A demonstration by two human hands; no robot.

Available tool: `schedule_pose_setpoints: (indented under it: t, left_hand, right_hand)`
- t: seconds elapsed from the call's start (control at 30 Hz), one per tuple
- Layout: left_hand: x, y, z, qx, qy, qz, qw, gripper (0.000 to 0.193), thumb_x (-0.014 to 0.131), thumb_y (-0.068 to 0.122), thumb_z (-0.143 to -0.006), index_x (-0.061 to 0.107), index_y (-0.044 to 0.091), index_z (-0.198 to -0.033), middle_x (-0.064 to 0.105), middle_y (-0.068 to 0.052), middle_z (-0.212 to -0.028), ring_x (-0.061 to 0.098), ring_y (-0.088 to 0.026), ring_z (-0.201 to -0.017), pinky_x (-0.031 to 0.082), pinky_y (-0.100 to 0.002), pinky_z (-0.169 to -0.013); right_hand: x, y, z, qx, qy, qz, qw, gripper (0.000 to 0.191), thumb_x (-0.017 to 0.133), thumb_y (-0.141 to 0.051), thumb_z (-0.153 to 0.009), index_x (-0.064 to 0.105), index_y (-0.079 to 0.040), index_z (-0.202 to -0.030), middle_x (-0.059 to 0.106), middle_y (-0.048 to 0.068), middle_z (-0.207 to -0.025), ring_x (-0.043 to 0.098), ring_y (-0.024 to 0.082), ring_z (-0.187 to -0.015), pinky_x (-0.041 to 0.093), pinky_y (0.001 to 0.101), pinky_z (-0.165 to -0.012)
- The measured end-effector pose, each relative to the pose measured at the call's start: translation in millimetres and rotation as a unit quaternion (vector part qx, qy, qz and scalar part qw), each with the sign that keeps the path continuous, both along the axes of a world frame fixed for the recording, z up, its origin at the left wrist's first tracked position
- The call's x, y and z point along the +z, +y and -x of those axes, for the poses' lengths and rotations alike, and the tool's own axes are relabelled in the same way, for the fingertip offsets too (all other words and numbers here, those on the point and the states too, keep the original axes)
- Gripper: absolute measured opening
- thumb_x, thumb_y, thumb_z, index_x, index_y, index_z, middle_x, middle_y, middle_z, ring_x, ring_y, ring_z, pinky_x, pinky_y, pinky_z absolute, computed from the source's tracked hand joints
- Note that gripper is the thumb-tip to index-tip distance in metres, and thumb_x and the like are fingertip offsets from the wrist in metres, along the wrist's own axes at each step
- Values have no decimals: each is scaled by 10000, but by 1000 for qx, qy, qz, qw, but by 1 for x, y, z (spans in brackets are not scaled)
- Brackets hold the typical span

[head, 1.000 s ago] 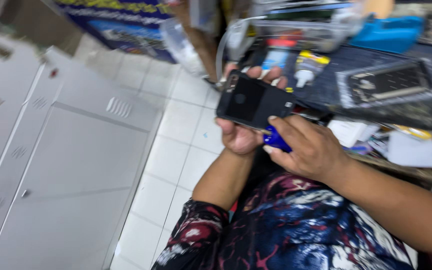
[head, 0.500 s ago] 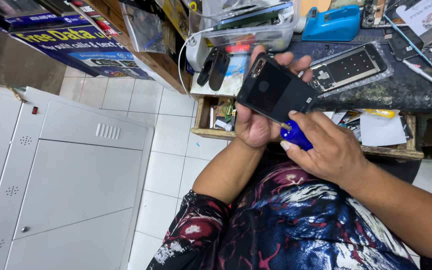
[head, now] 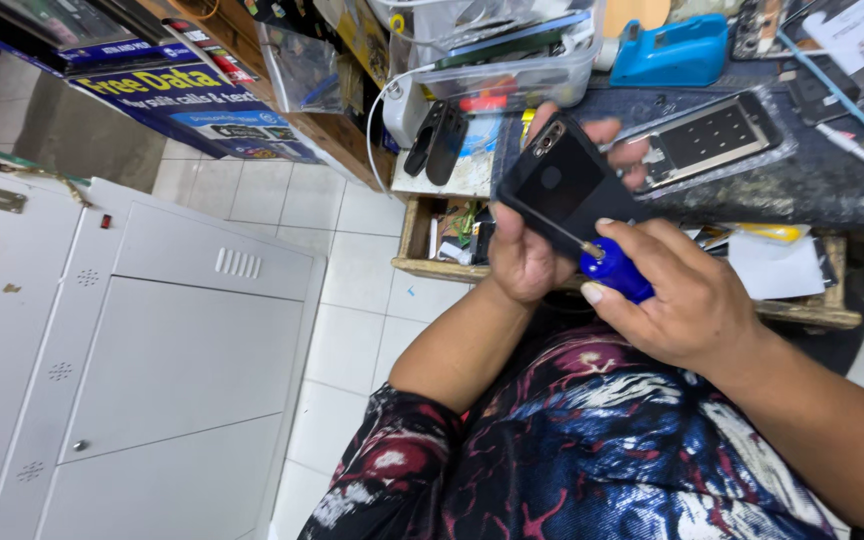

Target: The person uses a screwdriver to remove screws from the back of a smartphone. They then use a prying tool to separate the back cover from the phone's frame. The person continues to work on the device, manipulating internal components.

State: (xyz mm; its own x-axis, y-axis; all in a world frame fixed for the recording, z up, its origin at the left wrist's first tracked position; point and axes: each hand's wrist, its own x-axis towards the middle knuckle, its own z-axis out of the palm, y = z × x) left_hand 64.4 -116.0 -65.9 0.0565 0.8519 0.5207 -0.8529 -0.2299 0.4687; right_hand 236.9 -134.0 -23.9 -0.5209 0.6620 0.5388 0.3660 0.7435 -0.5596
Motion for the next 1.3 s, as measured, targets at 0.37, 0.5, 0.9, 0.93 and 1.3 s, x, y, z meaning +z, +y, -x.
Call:
schedule_pose_setpoints:
  t: [0.37, 0.5, 0.9, 0.93, 1.3]
  left_hand:
    - [27, -29, 80, -95, 238, 246, 935, 454, 526, 92, -1091, 417, -42, -1511, 633, -233, -1299, 730, -380, -1095, 615, -487, -971]
    - [33, -36, 79, -88, 330, 230, 911, 421, 491, 4, -1091, 440, -54, -1505, 672, -230, -1260, 732, -310, -1094, 615, -425, -972]
    - [41, -46, 84, -108, 323, 173, 924, 613, 432, -43, -1055, 271, 57, -1637, 621, -158, -1332, 724, -264, -1108, 607, -400, -1017]
    - [40, -45, 85, -108, 328, 171, 923, 615, 433, -39, -1049, 267, 58, -1633, 616, -152, -1342, 725, -261, -1093, 609, -398, -999]
    - [29, -44, 87, -119, 326, 149, 926, 606, 422, -22, -1061, 258, 45, -1640, 538, -202, -1500, 717, -273, -1117, 598, -403, -1033]
  right_hand:
    - [42, 24, -72, -78, -258, -109, 957, 522, 817, -282, -818, 673, 28, -1212, 726, 169, -936, 711, 293, -744, 569, 384, -614]
    - [38, 11, -66, -71, -265, -109, 955, 507, 793, -280, -805, 669, 6, -1206, 729, 146, -966, 713, 282, -761, 575, 374, -639]
    - [31, 0, -57, -107, -273, -72, 953, 506, 802, -304, -829, 687, 4, -1213, 711, 128, -908, 693, 278, -710, 552, 377, -590]
    - [30, 0, -57, -101, -275, -74, 953, 505, 802, -309, -830, 686, 6, -1207, 709, 125, -901, 692, 274, -704, 551, 377, -587]
    - [21, -4, -59, -103, -274, -73, 953, 514, 805, -311, -832, 680, -2, -1224, 699, 116, -898, 689, 267, -706, 547, 372, -586]
